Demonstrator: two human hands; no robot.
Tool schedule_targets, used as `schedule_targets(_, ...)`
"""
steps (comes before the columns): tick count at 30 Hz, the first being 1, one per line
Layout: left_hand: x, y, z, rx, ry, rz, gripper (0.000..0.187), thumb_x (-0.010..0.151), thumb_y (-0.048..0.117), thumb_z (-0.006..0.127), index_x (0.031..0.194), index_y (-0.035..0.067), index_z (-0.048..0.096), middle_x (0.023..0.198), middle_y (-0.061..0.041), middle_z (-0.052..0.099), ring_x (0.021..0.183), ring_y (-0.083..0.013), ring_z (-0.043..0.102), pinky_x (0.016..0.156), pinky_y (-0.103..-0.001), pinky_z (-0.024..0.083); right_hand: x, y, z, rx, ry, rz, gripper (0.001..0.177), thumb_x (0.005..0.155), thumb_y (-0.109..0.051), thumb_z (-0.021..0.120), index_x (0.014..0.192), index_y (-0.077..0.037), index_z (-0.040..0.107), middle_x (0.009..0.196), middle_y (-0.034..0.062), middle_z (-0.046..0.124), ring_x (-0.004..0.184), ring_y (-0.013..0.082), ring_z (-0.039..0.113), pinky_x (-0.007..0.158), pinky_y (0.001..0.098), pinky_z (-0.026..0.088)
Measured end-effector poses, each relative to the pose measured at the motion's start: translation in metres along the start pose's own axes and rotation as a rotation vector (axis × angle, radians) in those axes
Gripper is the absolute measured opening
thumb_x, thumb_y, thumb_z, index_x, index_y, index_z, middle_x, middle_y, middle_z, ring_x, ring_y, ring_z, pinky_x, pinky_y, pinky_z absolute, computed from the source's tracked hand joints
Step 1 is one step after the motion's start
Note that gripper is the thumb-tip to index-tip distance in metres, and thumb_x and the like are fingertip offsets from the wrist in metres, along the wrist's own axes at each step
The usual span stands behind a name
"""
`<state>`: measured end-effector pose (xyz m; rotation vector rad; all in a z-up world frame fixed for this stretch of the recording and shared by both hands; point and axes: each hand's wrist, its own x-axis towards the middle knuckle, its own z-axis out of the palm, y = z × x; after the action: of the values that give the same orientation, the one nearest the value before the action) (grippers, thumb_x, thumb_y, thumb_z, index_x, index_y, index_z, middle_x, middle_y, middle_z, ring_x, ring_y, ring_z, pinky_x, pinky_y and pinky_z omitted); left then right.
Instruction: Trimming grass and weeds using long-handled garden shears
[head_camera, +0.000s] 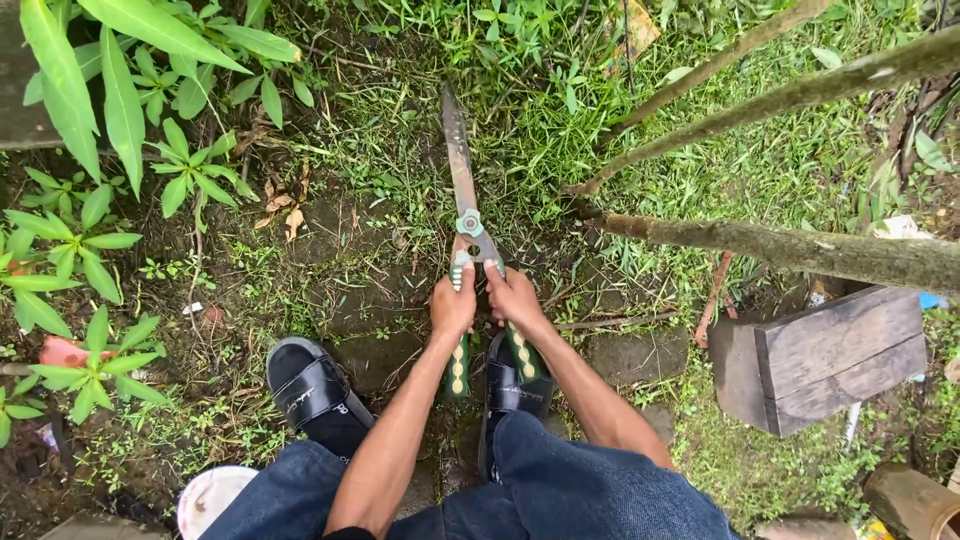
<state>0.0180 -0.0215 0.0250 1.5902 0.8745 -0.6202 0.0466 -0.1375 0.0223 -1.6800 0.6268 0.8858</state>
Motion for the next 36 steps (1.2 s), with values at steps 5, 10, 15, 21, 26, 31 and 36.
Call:
schedule_targets(5,0.01,-0.015,0.005,0.051,-0.001,-0.012,0.043,0.097,0.042,0.047,0.083,0.003,0.057,0.052,-0.012,0.057,0.036,-0.0199,0.057,0.033,-0.031,0.047,-0.01,0.0,-0.004,0.016,0.025,0.025,0.045,0.099,-0.04,0.049,0.078,-0.001,0.055,0.047,0.0081,0.046,0.032,0.0149,0.046,0.031,0.0285,0.045)
schedule_targets(10,-0.011,-0.001,-0.011,0.026,-0.031,-0.01,0.036,0.101,0.034,0.046,0.089,0.003,0.058,0.054,-0.008,0.056,0.035,-0.0132,0.053,0.031,-0.023,0.043,-0.023,-0.01,-0.026,-0.032,-0.009,0.022,0.044,0.098,-0.039,0.054,0.076,-0.001,0.058,0.044,0.0086,0.046,0.029,0.015,0.043,0.028,0.0291,0.043)
schedule_targets(15,0.008,-0.025,-0.028,0.149,-0.203,0.043,0.036,0.101,0.036,0.051,0.094,0.002,0.059,0.054,-0.008,0.057,0.034,-0.0126,0.052,0.03,-0.023,0.042,-0.021,-0.013,-0.067,-0.163,-0.13,0.1,0.043,0.102,-0.037,0.047,0.081,-0.001,0.058,0.048,0.0023,0.046,0.033,0.011,0.04,0.03,0.022,0.039)
schedule_targets(21,0.035,-0.037,0.022,0.089,0.022,-0.039,0.055,0.097,0.047,0.046,0.095,-0.006,0.058,0.064,-0.021,0.064,0.041,-0.027,0.062,0.034,-0.033,0.05,-0.019,-0.014,-0.013,-0.094,0.045,0.032,0.044,0.097,-0.04,0.052,0.074,-0.002,0.059,0.046,0.0083,0.05,0.033,0.0163,0.051,0.031,0.0305,0.048)
schedule_targets(26,0.008,-0.024,0.018,0.086,0.021,-0.03,0.051,0.095,0.046,0.047,0.09,-0.003,0.061,0.06,-0.022,0.064,0.039,-0.0283,0.062,0.033,-0.034,0.052,-0.013,0.01,-0.008,-0.032,0.08,0.05,0.044,0.097,-0.038,0.05,0.074,-0.002,0.059,0.045,0.0085,0.049,0.032,0.0157,0.049,0.03,0.0298,0.048)
schedule_targets(31,0.008,-0.027,0.018,0.052,0.006,-0.018,0.046,0.097,0.042,0.047,0.088,-0.001,0.059,0.06,-0.02,0.062,0.039,-0.0265,0.061,0.033,-0.031,0.051,-0.016,0.002,-0.009,0.024,0.074,0.033,0.042,0.098,-0.035,0.05,0.075,-0.001,0.057,0.044,0.0067,0.045,0.032,0.0139,0.046,0.03,0.0274,0.046)
schedule_targets(36,0.021,-0.04,0.021,0.041,0.007,-0.036,0.047,0.093,0.046,0.047,0.084,0.001,0.059,0.051,-0.018,0.06,0.038,-0.0281,0.061,0.037,-0.037,0.051,-0.017,0.002,-0.011,0.027,0.044,0.058,0.041,0.098,-0.035,0.049,0.076,-0.001,0.056,0.047,0.0076,0.045,0.032,0.0137,0.046,0.031,0.028,0.046)
